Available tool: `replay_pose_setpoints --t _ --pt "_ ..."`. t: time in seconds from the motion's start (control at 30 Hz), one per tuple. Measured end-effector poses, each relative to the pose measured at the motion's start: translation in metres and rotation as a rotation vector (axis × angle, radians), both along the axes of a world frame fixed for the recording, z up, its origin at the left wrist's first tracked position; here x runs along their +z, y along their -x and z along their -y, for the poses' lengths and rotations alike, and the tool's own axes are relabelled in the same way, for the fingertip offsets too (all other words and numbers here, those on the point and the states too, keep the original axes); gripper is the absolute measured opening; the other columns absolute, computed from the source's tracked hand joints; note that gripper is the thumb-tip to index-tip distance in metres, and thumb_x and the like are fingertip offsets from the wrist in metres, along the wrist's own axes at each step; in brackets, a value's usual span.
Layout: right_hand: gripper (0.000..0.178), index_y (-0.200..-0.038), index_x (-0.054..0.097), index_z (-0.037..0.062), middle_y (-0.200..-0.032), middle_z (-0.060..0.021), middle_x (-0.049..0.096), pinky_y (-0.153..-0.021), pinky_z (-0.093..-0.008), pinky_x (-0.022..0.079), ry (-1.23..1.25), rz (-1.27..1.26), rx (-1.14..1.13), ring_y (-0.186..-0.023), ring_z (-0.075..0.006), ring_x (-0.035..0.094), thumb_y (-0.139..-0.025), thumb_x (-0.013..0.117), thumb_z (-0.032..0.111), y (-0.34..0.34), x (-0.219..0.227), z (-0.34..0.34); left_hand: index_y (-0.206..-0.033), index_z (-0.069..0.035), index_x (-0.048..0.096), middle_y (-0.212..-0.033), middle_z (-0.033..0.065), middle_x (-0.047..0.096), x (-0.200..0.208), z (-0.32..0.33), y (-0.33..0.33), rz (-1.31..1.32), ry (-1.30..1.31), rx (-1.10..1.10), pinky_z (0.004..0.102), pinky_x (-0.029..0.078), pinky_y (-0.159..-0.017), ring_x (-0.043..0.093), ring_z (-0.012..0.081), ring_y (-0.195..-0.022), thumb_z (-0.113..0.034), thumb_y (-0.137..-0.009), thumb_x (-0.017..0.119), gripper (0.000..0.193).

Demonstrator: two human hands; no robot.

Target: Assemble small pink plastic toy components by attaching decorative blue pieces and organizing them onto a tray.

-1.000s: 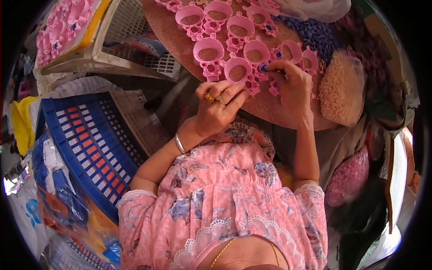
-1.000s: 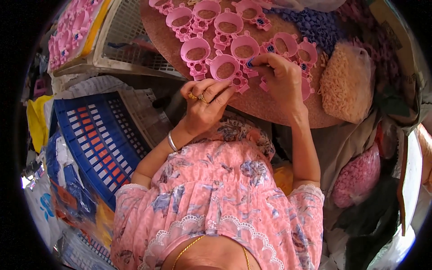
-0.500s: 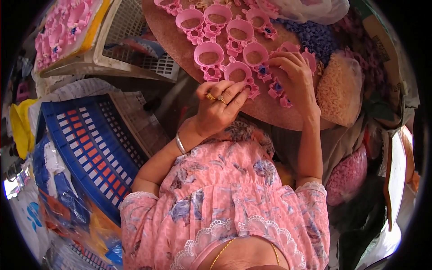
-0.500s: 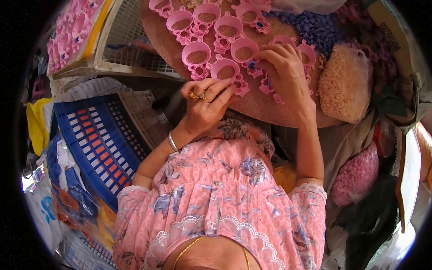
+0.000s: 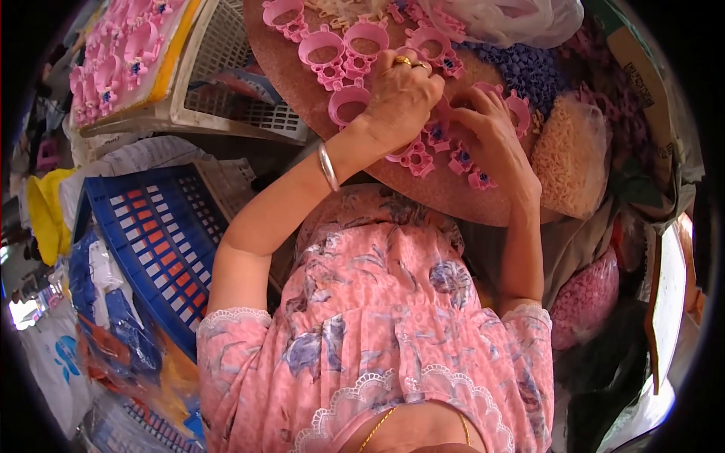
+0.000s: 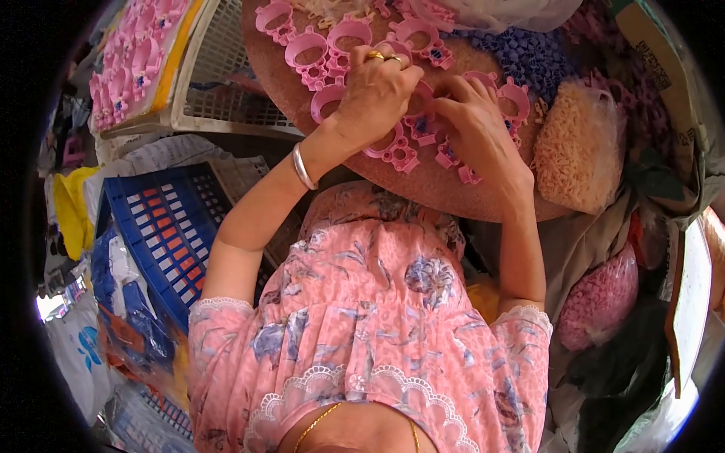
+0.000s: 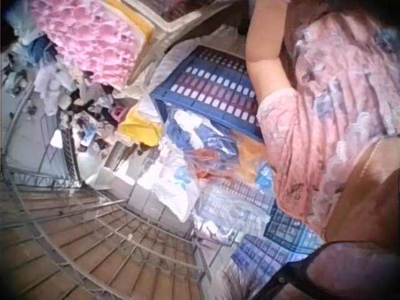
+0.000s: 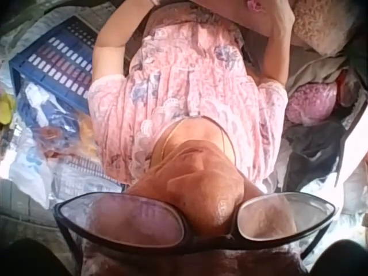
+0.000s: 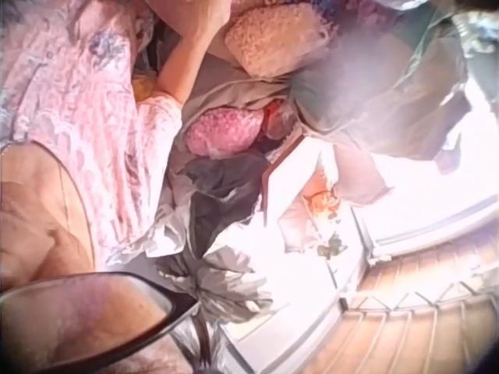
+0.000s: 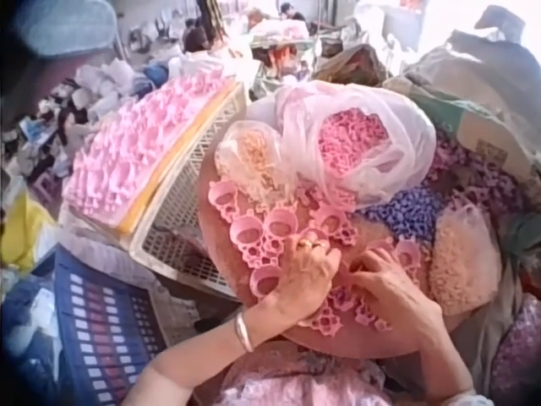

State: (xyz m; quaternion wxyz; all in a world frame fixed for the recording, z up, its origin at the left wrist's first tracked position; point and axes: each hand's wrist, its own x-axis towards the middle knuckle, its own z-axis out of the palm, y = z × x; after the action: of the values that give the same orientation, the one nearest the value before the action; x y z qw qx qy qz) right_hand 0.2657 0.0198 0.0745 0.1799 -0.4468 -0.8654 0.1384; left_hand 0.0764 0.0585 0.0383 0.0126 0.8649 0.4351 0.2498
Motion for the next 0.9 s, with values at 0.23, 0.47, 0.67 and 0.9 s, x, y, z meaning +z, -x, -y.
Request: replay_pose_setpoints --t 0.23,0.47,0.67,0.9 --pt "0.02 -0.093 0.068 0.0041 -0.111 -0.0101 0.059 -0.092 -0.0409 0.044 0.014 -0.038 -0.017 -0.109 -0.0314 0.053 -0.074 0.071 0.001 0.006 -0.006 0.008 -0.08 -0.01 0.065 -0.081 0.0041 0.066 -0.003 -0.011 -0.007 -0.075 -0.021 -0.045 0.0391 0.032 -0.092 0.059 0.022 -0.094 -0.004 -0.075 0.064 0.008" --pt "0.026 -0.098 0.072 0.0055 -0.111 -0.0102 0.057 -0.094 -0.04 0.043 0.101 0.014 0.014 -0.109 -0.0312 0.052 -0.073 0.07 -0.002 0.004 -0.003 -0.002 -0.085 -0.013 0.068 -0.078 0.0024 0.065 -0.001 -0.022 -0.005 -0.016 -0.105 -0.159 0.0394 0.032 -0.093 0.062 0.0201 -0.09 -0.006 -0.075 0.066 0.012" --pt "0.029 -0.098 0.072 0.0051 -0.112 -0.0106 0.058 -0.093 -0.0412 0.043 0.078 -0.062 0.024 -0.11 -0.0315 0.052 -0.071 0.068 -0.007 0.001 -0.007 -0.003 -0.09 -0.013 0.069 -0.081 0.0023 0.067 -0.003 -0.031 -0.011 0.041 -0.086 -0.207 0.0401 0.032 -0.092 0.063 0.0208 -0.09 -0.005 -0.075 0.065 0.017" --pt "0.018 -0.094 0.071 0.002 -0.097 -0.0154 0.066 -0.08 -0.0405 0.05 -0.148 -0.137 -0.647 -0.09 -0.0352 0.065 -0.078 0.063 -0.003 -0.033 0.011 -0.014 -0.092 -0.012 0.068 -0.087 0.0034 0.068 -0.002 -0.026 -0.006 0.031 -0.155 -0.191 0.0426 0.032 -0.093 0.061 0.0216 -0.099 -0.01 -0.076 0.063 0.018"
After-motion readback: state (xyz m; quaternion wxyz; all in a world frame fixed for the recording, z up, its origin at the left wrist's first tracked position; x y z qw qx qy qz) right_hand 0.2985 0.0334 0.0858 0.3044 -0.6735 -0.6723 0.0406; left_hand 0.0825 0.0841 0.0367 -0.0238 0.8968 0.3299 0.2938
